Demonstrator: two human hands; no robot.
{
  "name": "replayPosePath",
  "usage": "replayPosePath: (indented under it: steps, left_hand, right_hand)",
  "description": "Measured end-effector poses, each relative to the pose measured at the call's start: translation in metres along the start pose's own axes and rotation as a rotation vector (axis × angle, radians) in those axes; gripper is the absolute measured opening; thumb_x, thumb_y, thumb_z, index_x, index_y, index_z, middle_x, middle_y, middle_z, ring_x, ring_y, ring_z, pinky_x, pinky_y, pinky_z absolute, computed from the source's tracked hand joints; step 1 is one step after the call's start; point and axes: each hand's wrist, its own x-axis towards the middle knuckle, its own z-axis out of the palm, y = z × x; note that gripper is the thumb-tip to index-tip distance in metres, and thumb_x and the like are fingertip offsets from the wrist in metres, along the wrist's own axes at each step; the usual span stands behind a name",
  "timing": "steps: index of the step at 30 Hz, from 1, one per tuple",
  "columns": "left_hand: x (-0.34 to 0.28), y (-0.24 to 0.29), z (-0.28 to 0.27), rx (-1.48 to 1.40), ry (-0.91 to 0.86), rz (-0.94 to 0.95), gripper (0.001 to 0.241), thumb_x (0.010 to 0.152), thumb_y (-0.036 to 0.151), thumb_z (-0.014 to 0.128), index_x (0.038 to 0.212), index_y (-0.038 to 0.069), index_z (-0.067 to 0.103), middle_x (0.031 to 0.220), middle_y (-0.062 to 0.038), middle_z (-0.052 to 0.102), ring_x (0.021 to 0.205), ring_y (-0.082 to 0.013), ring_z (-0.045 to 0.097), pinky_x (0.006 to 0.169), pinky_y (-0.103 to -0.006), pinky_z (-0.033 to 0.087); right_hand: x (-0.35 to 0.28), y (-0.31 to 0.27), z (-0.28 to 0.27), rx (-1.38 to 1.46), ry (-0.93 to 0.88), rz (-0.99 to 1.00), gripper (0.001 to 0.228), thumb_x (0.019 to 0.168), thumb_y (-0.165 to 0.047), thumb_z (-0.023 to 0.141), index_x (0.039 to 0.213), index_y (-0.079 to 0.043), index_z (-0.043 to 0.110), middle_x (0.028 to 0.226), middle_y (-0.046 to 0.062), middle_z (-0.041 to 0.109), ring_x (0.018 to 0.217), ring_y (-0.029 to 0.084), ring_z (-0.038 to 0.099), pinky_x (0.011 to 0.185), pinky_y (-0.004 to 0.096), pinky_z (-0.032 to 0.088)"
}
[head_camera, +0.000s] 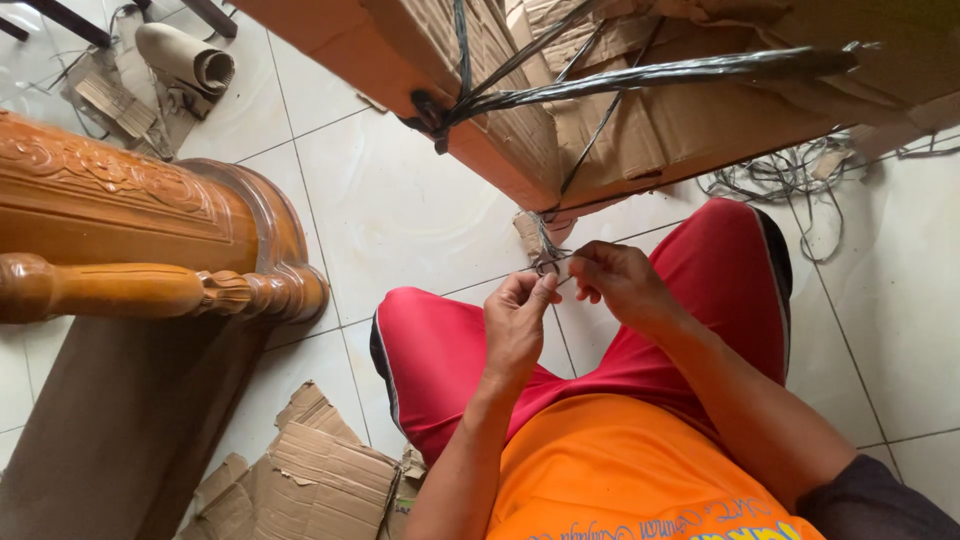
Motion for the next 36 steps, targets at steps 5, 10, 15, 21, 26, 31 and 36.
replayPosePath:
  steps: [5, 10, 15, 21, 26, 31, 36]
  left_hand:
    - [-0.005, 0.015, 0.011, 0.055, -0.154, -0.181, 0.024, 0.091, 0.030, 0.081, 0.080, 0.010, 0.072, 0.064, -0.003, 0.071, 0.060, -0.0052, 0.049, 0.061, -0.0208, 0.036]
    - [0.002, 0.001, 0.009, 0.027, -0.172, -0.246, 0.018, 0.083, 0.025, 0.083, 0.079, 0.010, 0.073, 0.064, -0.004, 0.070, 0.059, -0.0038, 0.041, 0.056, -0.0188, 0.027]
    - [0.002, 0.005, 0.008, -0.044, -0.055, -0.221, 0.012, 0.082, 0.017, 0.079, 0.087, 0.010, 0.072, 0.067, -0.004, 0.070, 0.066, -0.0031, 0.045, 0.060, -0.0190, 0.029]
    - [0.009, -0.005, 0.008, -0.016, -0.008, -0.115, 0.008, 0.083, 0.011, 0.077, 0.087, 0.007, 0.071, 0.070, -0.005, 0.069, 0.064, -0.0058, 0.052, 0.061, -0.0181, 0.038]
    - [0.008, -0.018, 0.005, 0.035, 0.039, -0.055, 0.004, 0.084, 0.009, 0.076, 0.086, 0.008, 0.074, 0.069, -0.001, 0.065, 0.061, -0.0024, 0.051, 0.055, -0.0161, 0.040]
    - [0.007, -0.015, 0.006, -0.019, 0.031, -0.013, 0.007, 0.084, 0.010, 0.080, 0.088, 0.007, 0.075, 0.070, -0.002, 0.067, 0.064, -0.0027, 0.054, 0.059, -0.0170, 0.044]
    - [0.002, -0.004, 0.014, -0.104, -0.006, 0.030, 0.009, 0.088, 0.011, 0.079, 0.092, 0.004, 0.075, 0.073, -0.006, 0.071, 0.070, -0.0072, 0.063, 0.069, -0.0212, 0.052]
  right_hand:
    - [0.008, 0.006, 0.001, -0.018, -0.052, 0.021, 0.022, 0.101, -0.016, 0.067, 0.087, 0.001, 0.070, 0.063, 0.007, 0.061, 0.065, 0.015, 0.063, 0.060, 0.027, 0.051]
    - [0.015, 0.018, 0.001, 0.088, -0.100, 0.058, 0.022, 0.102, -0.016, 0.065, 0.084, -0.004, 0.069, 0.058, 0.006, 0.061, 0.056, 0.019, 0.066, 0.056, 0.027, 0.048]
    - [0.004, -0.017, 0.009, 0.063, 0.066, 0.022, 0.016, 0.101, -0.011, 0.059, 0.093, 0.000, 0.068, 0.067, 0.010, 0.064, 0.063, 0.017, 0.064, 0.059, 0.027, 0.050]
    - [-0.004, -0.019, 0.003, -0.130, -0.075, -0.061, 0.017, 0.097, -0.018, 0.072, 0.105, -0.003, 0.075, 0.081, 0.009, 0.075, 0.079, 0.015, 0.066, 0.068, 0.028, 0.056]
    - [-0.004, -0.028, 0.007, -0.200, -0.053, -0.117, 0.013, 0.098, -0.010, 0.067, 0.103, 0.000, 0.074, 0.077, 0.011, 0.074, 0.077, 0.015, 0.066, 0.070, 0.029, 0.057]
    - [-0.005, -0.017, 0.007, -0.149, -0.061, -0.085, 0.016, 0.101, -0.010, 0.062, 0.104, 0.002, 0.072, 0.078, 0.012, 0.073, 0.077, 0.016, 0.066, 0.070, 0.029, 0.057]
    - [-0.004, -0.003, 0.005, -0.071, -0.062, -0.074, 0.013, 0.100, -0.007, 0.061, 0.105, 0.002, 0.070, 0.081, 0.011, 0.073, 0.077, 0.015, 0.068, 0.069, 0.028, 0.058]
